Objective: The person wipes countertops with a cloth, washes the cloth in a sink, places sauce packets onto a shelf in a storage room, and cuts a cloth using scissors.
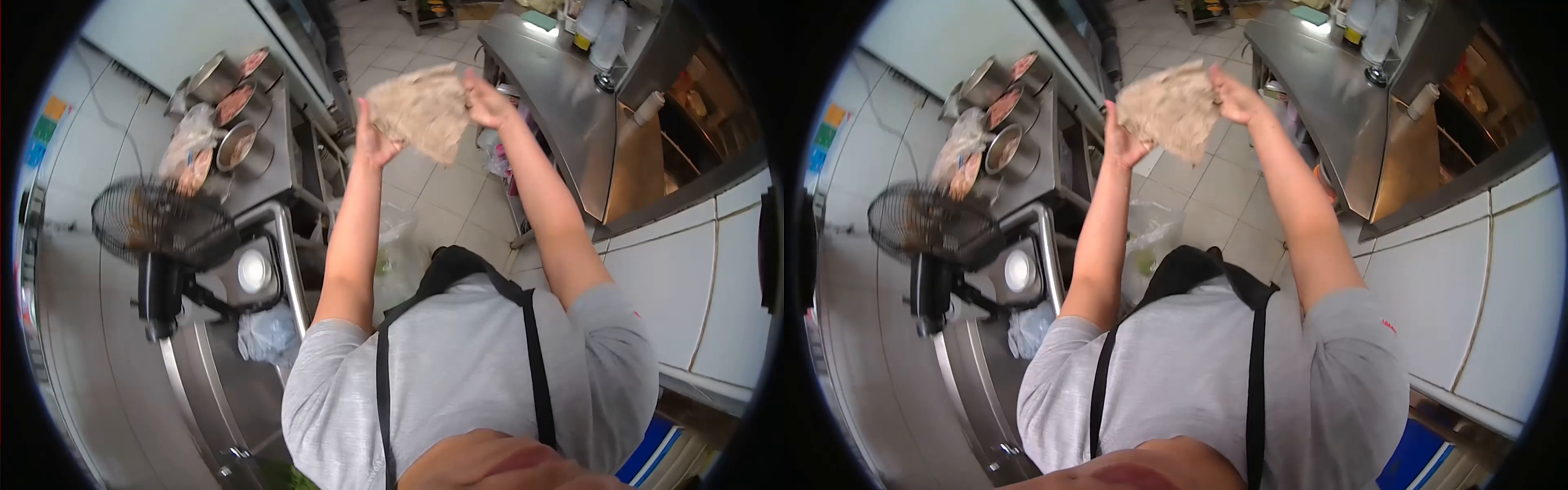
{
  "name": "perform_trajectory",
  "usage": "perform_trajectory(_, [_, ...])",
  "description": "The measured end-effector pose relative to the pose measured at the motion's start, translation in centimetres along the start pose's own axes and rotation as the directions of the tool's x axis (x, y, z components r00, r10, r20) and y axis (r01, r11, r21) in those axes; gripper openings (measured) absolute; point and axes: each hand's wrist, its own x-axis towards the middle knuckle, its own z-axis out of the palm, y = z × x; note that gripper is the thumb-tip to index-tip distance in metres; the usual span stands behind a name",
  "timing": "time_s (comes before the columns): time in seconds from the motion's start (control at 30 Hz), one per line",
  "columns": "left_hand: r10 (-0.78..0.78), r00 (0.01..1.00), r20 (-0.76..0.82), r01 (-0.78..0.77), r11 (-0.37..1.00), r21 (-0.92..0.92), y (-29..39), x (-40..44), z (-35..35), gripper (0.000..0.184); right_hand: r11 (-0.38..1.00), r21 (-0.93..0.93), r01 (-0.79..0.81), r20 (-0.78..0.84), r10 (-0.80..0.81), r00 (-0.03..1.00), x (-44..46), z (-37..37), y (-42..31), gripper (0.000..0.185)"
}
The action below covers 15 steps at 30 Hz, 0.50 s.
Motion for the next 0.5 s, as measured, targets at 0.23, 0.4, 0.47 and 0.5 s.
perform_trajectory(0.23, [-0.114,0.973,-0.201,0.163,0.955,0.247,1.5,9.4,-12.3,0.041,0.976,-0.119,0.185,-0.332,-0.214,0.918,7.5,-7.9,-1.0,0.016])
perform_trajectory(0.4, [-0.285,0.930,-0.233,0.347,0.889,0.297,4.8,15.3,-12.7,0.044,0.917,-0.242,0.318,-0.424,-0.394,0.815,10.7,-11.1,-3.7,0.013])
perform_trajectory(0.47, [-0.285,0.927,-0.244,0.358,0.866,0.348,6.1,18.1,-12.7,0.047,0.850,-0.475,0.228,-0.457,-0.460,0.761,12.0,-13.6,-5.1,0.013])
perform_trajectory(0.5, [-0.274,0.933,-0.235,0.348,0.851,0.392,6.7,19.6,-12.5,0.047,0.696,-0.704,0.142,-0.417,-0.567,0.710,13.5,-15.8,-5.5,0.014])
